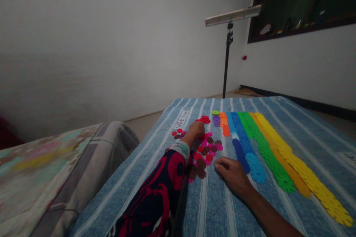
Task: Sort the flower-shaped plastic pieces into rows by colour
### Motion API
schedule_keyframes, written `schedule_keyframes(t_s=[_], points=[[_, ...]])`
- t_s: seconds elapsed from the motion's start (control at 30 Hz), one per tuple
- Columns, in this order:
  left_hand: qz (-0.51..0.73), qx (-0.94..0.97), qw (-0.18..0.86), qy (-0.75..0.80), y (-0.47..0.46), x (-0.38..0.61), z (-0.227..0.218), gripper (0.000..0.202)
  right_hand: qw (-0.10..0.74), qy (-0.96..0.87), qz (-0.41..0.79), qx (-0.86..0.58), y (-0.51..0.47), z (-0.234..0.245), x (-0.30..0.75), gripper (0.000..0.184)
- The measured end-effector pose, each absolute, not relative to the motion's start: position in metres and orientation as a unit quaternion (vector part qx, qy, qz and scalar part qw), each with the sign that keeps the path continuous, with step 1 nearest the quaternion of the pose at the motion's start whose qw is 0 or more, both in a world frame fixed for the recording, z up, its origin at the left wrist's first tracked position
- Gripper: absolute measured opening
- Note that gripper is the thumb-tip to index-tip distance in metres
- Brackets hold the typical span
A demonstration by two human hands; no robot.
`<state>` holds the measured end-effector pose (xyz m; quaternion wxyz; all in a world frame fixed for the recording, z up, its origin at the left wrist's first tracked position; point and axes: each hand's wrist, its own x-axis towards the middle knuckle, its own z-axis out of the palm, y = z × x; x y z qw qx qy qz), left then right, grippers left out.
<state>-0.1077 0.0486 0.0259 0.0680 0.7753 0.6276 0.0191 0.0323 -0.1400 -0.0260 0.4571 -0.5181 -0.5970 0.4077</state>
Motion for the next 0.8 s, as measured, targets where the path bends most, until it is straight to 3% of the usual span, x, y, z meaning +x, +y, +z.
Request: schedule_keyframes(t_s=[0.27, 0.57, 0.8], points=[[0.135, 0.77, 0.157, 0.604, 0.05, -0.129, 0.022, 0.017, 0.465, -0.602, 0.405, -0.508, -0.141, -0.028, 0.033, 0.023], [0.286, 0.698, 0.209, 0.623, 0.047, -0.177, 0.018, 0.026, 0.449, -0.617, 0.389, -0.515, -0.141, -0.032, 0.036, 0.024], [0.351, 0.655, 0.306, 0.595, 0.015, -0.219, 0.014, 0.019, 0.436, -0.627, 0.388, -0.516, -0.141, -0.036, 0.039, 0.025]])
